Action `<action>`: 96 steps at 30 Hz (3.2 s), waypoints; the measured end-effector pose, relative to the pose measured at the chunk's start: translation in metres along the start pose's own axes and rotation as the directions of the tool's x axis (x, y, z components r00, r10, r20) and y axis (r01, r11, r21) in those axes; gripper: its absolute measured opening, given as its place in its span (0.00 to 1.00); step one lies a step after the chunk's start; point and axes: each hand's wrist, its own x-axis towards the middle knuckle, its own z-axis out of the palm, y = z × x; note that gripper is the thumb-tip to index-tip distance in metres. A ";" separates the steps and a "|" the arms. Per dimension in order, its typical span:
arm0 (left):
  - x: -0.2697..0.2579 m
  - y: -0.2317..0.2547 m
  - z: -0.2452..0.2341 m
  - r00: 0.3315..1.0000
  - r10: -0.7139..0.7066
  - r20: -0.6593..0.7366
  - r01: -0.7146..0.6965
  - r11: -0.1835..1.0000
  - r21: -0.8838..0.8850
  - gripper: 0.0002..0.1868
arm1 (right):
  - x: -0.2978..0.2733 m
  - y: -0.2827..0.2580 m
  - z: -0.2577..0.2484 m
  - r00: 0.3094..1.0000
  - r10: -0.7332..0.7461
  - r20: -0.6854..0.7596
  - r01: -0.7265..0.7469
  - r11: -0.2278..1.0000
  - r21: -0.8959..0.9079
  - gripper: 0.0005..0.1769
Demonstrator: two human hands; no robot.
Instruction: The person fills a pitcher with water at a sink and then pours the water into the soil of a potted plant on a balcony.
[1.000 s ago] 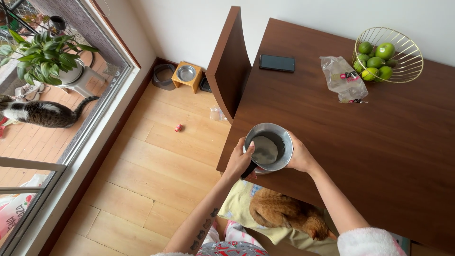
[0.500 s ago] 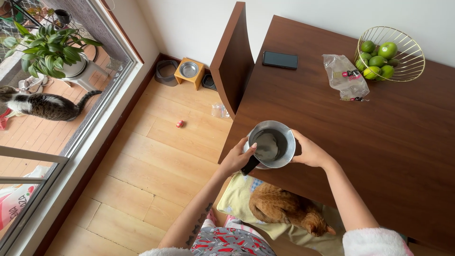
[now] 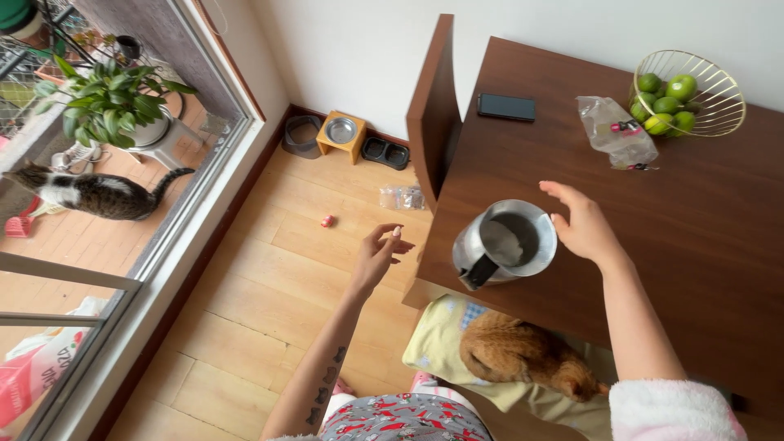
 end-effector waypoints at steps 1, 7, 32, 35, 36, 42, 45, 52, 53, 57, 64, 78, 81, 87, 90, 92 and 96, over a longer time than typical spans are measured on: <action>-0.005 0.005 -0.019 0.999 0.034 -0.034 -0.034 0.999 -0.002 0.18 | 0.004 -0.014 0.006 0.995 -0.045 -0.090 0.042 0.999 -0.030 0.33; -0.053 0.040 -0.151 0.975 0.115 -0.190 -0.121 0.992 -0.021 0.16 | 0.024 -0.151 0.094 0.968 -0.230 -0.101 0.239 0.968 0.082 0.22; -0.087 0.014 -0.498 0.569 0.156 -0.807 -0.340 0.939 -0.058 0.12 | 0.242 -0.452 0.430 0.688 -0.652 0.319 0.494 0.743 0.452 0.14; -0.039 0.021 -0.529 0.495 0.200 -0.846 -0.382 0.924 -0.005 0.12 | 0.295 -0.471 0.445 0.674 -0.658 0.335 0.490 0.738 0.464 0.13; -0.022 0.026 -0.539 0.453 0.203 -0.868 -0.394 0.919 0.010 0.12 | 0.314 -0.480 0.448 0.672 -0.662 0.331 0.496 0.735 0.463 0.12; 0.069 0.065 -0.596 0.340 0.227 -0.912 -0.423 0.904 0.067 0.12 | 0.425 -0.533 0.470 0.628 -0.698 0.343 0.518 0.704 0.485 0.10; 0.092 0.070 -0.628 0.299 0.227 -0.927 -0.423 0.902 0.084 0.12 | 0.459 -0.564 0.488 0.604 -0.711 0.361 0.508 0.692 0.513 0.09; 0.132 0.081 -0.758 0.113 0.254 -0.961 -0.378 0.905 0.195 0.13 | 0.539 -0.648 0.586 0.486 -0.806 0.338 0.569 0.585 0.578 0.07; 0.136 0.082 -0.779 0.103 0.252 -0.962 -0.378 0.905 0.197 0.13 | 0.549 -0.660 0.599 0.478 -0.810 0.340 0.571 0.580 0.581 0.07; 0.140 0.082 -0.865 -0.009 0.236 -0.972 -0.419 0.881 0.218 0.12 | 0.587 -0.710 0.651 0.438 -0.832 0.340 0.574 0.550 0.607 0.07; 0.137 0.105 -0.959 -0.130 0.235 -0.963 -0.465 0.843 0.269 0.14 | 0.639 -0.780 0.710 0.392 -0.858 0.331 0.622 0.512 0.592 0.07; 0.144 0.105 -1.093 -0.532 0.121 -0.838 -0.404 0.834 0.377 0.16 | 0.695 -0.913 0.858 0.185 -0.926 0.331 0.591 0.373 0.715 0.06; 0.151 0.107 -1.147 -0.581 0.096 -0.808 -0.407 0.826 0.390 0.17 | 0.700 -0.952 0.899 0.127 -0.936 0.329 0.572 0.340 0.747 0.07; 0.168 0.112 -1.295 -0.571 0.103 -0.815 -0.374 0.851 0.370 0.19 | 0.741 -1.038 0.997 0.091 -0.933 0.347 0.570 0.335 0.750 0.08; 0.177 0.113 -1.373 -0.514 0.147 -0.845 -0.307 0.888 0.342 0.17 | 0.783 -1.074 1.053 0.125 -0.916 0.382 0.602 0.376 0.704 0.09; 0.184 0.111 -1.404 -0.455 0.163 -0.875 -0.252 0.919 0.303 0.16 | 0.807 -1.088 1.078 0.148 -0.900 0.410 0.622 0.407 0.669 0.10; 0.187 0.120 -1.459 -0.323 0.203 -0.925 -0.149 0.954 0.261 0.13 | 0.832 -1.135 1.122 0.157 -0.878 0.453 0.617 0.445 0.649 0.10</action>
